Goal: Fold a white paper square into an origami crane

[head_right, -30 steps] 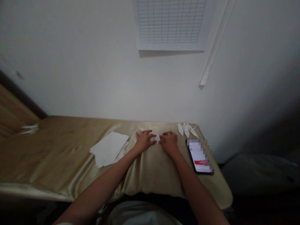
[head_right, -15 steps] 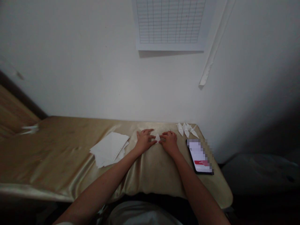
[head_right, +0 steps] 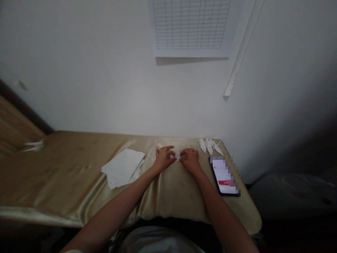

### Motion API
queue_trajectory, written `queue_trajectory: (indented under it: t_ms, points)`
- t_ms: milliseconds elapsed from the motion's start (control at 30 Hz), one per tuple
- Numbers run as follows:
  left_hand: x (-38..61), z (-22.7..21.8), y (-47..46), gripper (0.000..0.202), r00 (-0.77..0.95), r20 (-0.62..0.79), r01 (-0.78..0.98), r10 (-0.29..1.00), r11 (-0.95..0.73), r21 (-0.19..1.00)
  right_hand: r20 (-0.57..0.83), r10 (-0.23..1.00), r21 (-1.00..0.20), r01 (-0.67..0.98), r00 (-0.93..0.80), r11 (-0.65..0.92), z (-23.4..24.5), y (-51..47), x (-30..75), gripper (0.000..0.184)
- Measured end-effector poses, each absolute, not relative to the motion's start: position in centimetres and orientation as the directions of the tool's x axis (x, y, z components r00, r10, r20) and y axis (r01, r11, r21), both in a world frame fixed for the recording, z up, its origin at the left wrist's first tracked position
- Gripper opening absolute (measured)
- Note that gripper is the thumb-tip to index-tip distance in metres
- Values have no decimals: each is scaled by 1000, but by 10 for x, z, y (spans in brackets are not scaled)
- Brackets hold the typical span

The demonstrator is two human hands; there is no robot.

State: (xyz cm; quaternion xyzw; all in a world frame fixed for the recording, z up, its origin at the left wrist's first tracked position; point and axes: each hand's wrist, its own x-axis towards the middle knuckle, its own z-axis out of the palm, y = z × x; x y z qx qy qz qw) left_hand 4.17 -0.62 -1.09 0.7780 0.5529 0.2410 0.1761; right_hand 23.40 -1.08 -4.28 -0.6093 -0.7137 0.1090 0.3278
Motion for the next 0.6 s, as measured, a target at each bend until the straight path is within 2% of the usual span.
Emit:
queue_trajectory:
  t_ms: [133,333,600]
  points:
    - [41,-9,-7,5,284,196,758,939,-345,553,356,931,-569,773,-77,282,-38,-12,236,27]
    - [35,-9,-5,5,301,195,745,933,-358,563,366,921,-568,751,-137,338,-31,-14,237,10]
    - [30,-11,-5,7,380,241,725,893,-450,522,340,923,-574,738,-179,354,-29,-18,236,10]
